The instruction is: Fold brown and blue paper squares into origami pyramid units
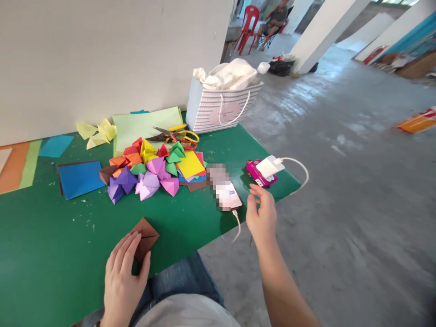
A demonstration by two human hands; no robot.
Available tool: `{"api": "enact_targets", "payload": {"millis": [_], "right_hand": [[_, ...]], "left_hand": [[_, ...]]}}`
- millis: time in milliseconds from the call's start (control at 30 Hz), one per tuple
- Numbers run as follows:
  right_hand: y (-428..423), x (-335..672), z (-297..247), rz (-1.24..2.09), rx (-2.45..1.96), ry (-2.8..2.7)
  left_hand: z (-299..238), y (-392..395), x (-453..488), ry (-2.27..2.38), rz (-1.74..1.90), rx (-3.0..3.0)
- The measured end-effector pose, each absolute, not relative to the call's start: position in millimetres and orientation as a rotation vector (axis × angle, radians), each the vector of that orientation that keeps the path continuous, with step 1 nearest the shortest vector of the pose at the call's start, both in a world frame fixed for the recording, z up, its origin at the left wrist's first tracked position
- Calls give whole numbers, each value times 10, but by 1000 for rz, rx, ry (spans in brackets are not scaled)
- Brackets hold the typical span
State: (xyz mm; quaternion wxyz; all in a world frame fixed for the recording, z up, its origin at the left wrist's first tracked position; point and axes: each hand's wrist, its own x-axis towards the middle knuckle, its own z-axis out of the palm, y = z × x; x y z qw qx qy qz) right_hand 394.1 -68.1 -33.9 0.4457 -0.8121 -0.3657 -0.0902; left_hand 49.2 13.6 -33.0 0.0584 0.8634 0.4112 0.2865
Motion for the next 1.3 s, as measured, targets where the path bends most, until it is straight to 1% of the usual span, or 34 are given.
{"api": "enact_targets", "payload": {"millis": [133,300,633,1300], "right_hand": [[-700,4034,-485,-104,-2109,-917],[-664,3935,-574,-176,-2176,-988],[-657,3949,-556,-208,-2222,-1043],[-649,3925,-502,-126,-2311,-992]], "left_hand": [[-343,134,489,1256,874,2617],[-333,136,492,1247,868,2618],[-327,130,486,1243,859,2614],[-334,130,482,1216,924,2610]]}}
